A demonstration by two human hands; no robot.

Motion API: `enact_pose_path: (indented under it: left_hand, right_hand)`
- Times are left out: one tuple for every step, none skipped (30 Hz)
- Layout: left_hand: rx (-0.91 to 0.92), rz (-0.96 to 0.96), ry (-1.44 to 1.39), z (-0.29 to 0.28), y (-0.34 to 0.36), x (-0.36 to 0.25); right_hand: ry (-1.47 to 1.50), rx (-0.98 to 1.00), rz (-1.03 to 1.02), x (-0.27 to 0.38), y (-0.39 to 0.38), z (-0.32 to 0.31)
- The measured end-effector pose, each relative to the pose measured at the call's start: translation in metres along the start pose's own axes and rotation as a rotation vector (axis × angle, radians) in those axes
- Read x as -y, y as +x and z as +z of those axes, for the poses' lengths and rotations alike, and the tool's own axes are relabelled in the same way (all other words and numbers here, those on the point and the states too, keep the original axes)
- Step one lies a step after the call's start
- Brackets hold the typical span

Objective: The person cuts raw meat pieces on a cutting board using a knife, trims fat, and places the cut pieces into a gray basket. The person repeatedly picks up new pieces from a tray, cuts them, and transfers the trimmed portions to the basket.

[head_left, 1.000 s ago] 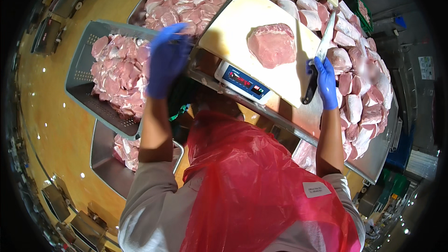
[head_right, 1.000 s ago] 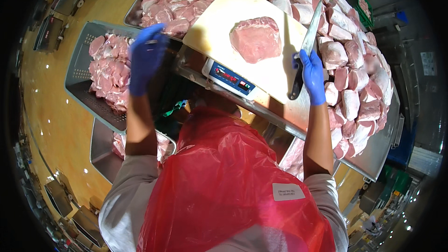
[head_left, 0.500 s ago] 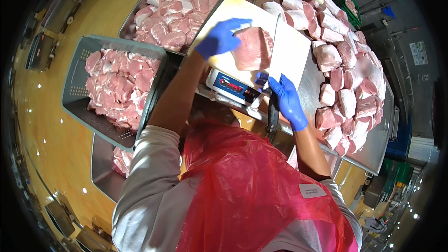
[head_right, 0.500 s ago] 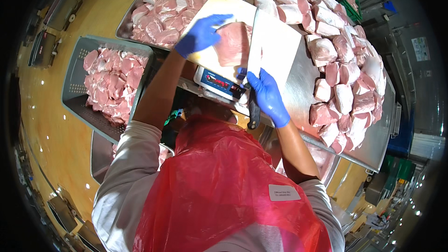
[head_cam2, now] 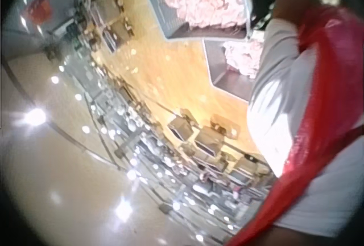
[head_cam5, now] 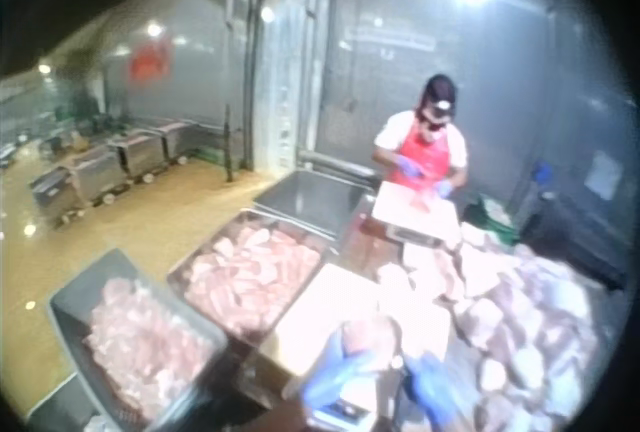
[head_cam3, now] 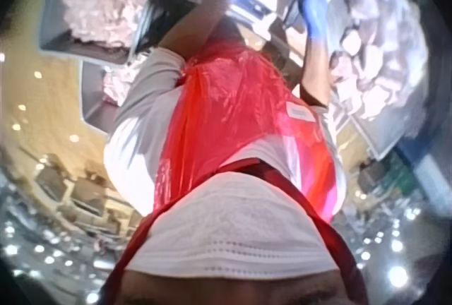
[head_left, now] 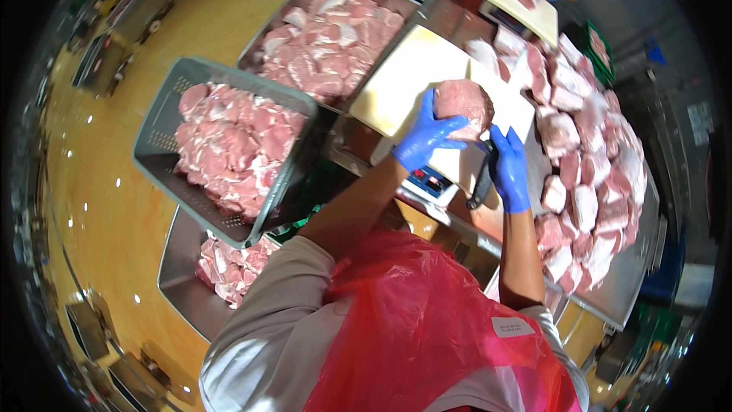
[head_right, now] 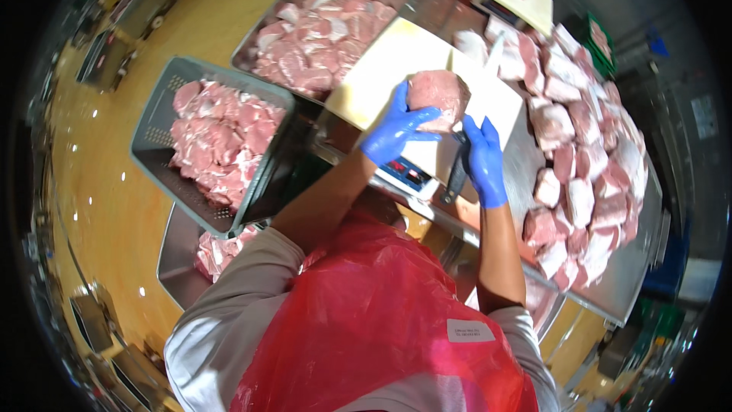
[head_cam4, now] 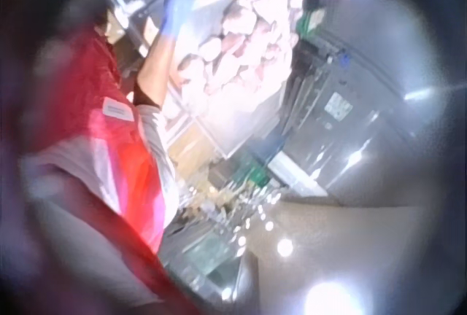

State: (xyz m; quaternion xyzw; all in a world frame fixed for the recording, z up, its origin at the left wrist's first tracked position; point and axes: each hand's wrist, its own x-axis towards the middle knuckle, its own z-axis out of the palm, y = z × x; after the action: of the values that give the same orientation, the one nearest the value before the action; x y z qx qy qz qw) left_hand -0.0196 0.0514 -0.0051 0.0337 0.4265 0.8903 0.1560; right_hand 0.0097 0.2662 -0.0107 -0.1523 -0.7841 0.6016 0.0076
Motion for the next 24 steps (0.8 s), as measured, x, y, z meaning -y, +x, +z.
enact_pose_path:
  left_hand:
    - [-0.008,-0.074,-0.152,-0.015,-0.003,0.002]
    - [0.129,-0.012,-0.257,-0.021,-0.009,-0.004]
    - [0.277,0.043,-0.357,-0.025,-0.013,-0.012]
    - [0.202,0.079,-0.353,-0.03,-0.012,-0.022]
    - [0.137,0.091,-0.353,-0.034,-0.012,-0.029]
    - [0.07,0.104,-0.349,-0.039,-0.012,-0.038]
    - [0.01,0.125,-0.311,-0.048,-0.001,-0.047]
    - [-0.064,0.169,-0.276,-0.069,0.005,-0.068]
    - [-0.127,0.215,-0.219,-0.089,0.023,-0.088]
    - [-0.21,0.289,-0.145,-0.112,0.037,-0.116]
    - [-0.309,0.353,-0.064,-0.13,0.056,-0.144]
    - [-0.434,0.418,0.022,-0.141,0.07,-0.173]
    - [-0.55,0.471,0.109,-0.139,0.081,-0.192]
    - [-0.608,0.52,0.194,-0.127,0.09,-0.203]
    - [-0.567,0.581,0.285,-0.093,0.105,-0.198]
    - [-0.528,0.652,0.374,-0.061,0.118,-0.192]
    - [-0.497,0.726,0.463,-0.034,0.126,-0.183]
    - [-0.474,0.81,0.55,-0.009,0.133,-0.171]
    - [-0.121,0.665,0.619,0.02,0.141,-0.136]
    - [0.117,0.835,0.929,0.062,0.14,-0.088]
    - [0.375,1.047,1.143,0.107,0.14,-0.036]
    - [0.595,0.751,0.863,0.135,0.141,0.017]
    - [0.517,0.437,1.003,0.18,0.107,0.067]
    - [0.752,0.538,1.096,0.208,0.101,0.1]
  right_hand:
    - [0.068,0.088,-0.022,0.026,-0.013,0.008]
    - [0.072,0.178,-0.073,0.057,-0.035,0.017]
    - [0.077,0.256,-0.124,0.081,-0.054,0.026]
    - [0.103,0.306,-0.19,0.09,-0.063,0.03]
    - [0.129,0.338,-0.246,0.094,-0.071,0.03]
    - [0.21,0.338,-0.22,0.098,-0.077,0.028]
    - [0.174,0.322,-0.242,0.102,-0.081,0.024]
    - [0.135,0.291,-0.262,0.105,-0.083,0.016]
    - [0.084,0.214,-0.274,0.104,-0.087,-0.001]
    - [0.116,0.193,-0.271,0.096,-0.089,-0.013]
    - [0.167,0.118,-0.258,0.076,-0.088,-0.025]
    - [0.154,0.116,-0.24,0.061,-0.091,-0.041]
    - [0.251,0.074,-0.223,0.056,-0.104,-0.047]
    - [0.216,0.037,-0.177,0.037,-0.117,-0.06]
    - [0.187,-0.001,-0.139,0.012,-0.124,-0.072]
    - [0.221,-0.069,-0.096,-0.007,-0.136,-0.081]
    - [0.258,-0.124,-0.048,-0.025,-0.154,-0.088]
    - [0.245,-0.118,0.045,-0.04,-0.171,-0.099]
    - [0.301,-0.226,0.009,-0.045,-0.186,-0.1]
    - [0.275,-0.28,0.023,-0.056,-0.201,-0.105]
    - [0.248,-0.339,0.032,-0.071,-0.216,-0.116]
    - [0.225,-0.363,0.077,-0.074,-0.231,-0.124]
    - [0.205,-0.408,0.129,-0.079,-0.246,-0.135]
    - [0.184,-0.448,0.176,-0.083,-0.259,-0.143]
